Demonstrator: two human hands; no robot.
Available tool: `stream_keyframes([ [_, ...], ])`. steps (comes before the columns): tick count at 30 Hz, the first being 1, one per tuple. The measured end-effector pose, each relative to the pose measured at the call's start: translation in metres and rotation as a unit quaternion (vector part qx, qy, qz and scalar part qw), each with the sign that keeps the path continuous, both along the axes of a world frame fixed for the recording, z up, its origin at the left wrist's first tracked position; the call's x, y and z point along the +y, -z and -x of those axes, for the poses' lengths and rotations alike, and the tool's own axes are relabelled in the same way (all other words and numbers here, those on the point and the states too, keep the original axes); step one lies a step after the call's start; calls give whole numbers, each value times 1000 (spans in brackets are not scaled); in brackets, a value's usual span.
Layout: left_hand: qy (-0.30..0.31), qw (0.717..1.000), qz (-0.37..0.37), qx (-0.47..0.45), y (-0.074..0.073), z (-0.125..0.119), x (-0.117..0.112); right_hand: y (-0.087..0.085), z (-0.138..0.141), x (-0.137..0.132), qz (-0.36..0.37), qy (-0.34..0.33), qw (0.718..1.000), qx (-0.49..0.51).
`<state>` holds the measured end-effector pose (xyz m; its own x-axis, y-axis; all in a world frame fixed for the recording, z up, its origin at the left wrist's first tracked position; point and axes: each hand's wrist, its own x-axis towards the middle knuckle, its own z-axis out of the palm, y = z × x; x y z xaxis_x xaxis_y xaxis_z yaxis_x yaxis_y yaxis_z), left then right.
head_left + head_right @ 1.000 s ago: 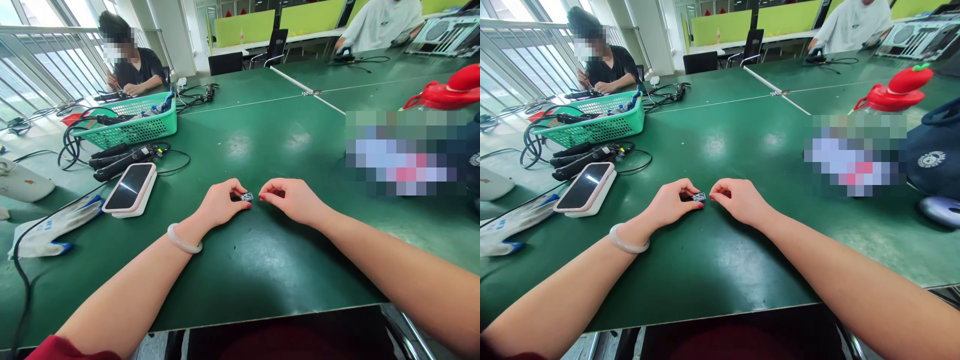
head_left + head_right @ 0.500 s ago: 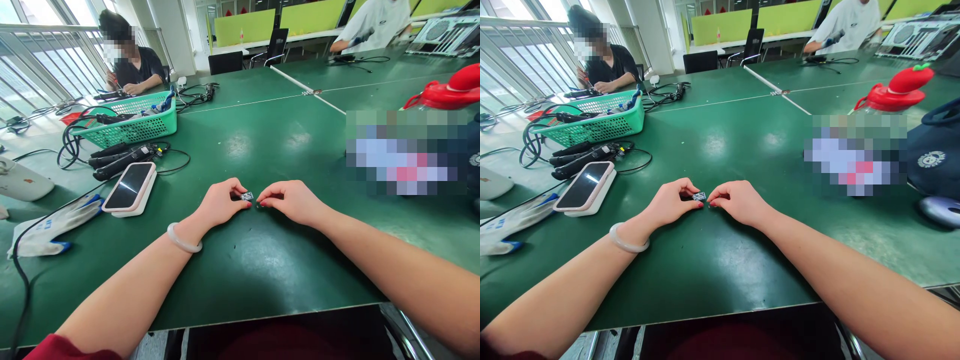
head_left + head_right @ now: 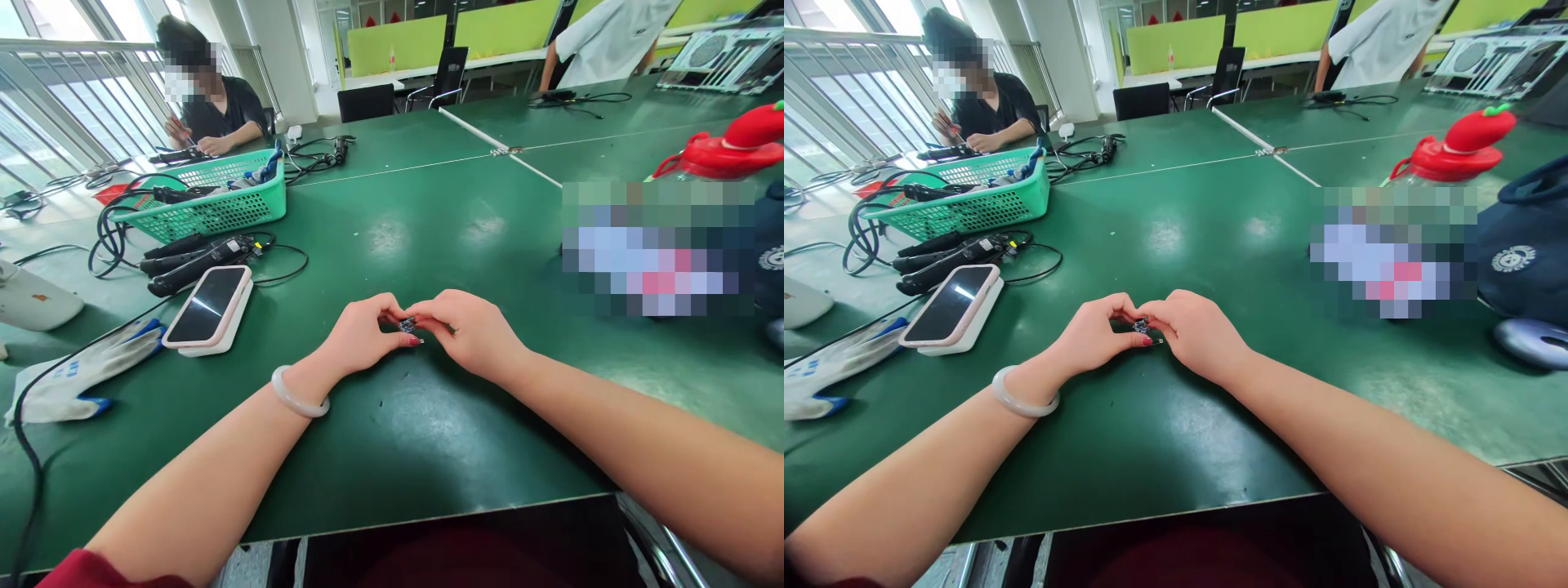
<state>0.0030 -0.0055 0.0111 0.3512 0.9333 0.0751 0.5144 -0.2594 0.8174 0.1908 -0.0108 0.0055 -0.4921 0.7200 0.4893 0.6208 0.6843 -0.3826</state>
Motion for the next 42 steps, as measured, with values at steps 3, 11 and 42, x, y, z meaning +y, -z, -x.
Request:
stream_keyframes([
  [3, 4, 1000, -1, -8, -1, 0, -1, 2, -1, 1, -55, -25, 998, -33],
  [11, 0, 999, 15, -34, -2, -2, -1, 6, -3, 1, -134, -45, 988, -64],
  [42, -85, 996, 9, -34, 10, 7, 12, 8, 4, 6, 25, 30, 999, 3],
])
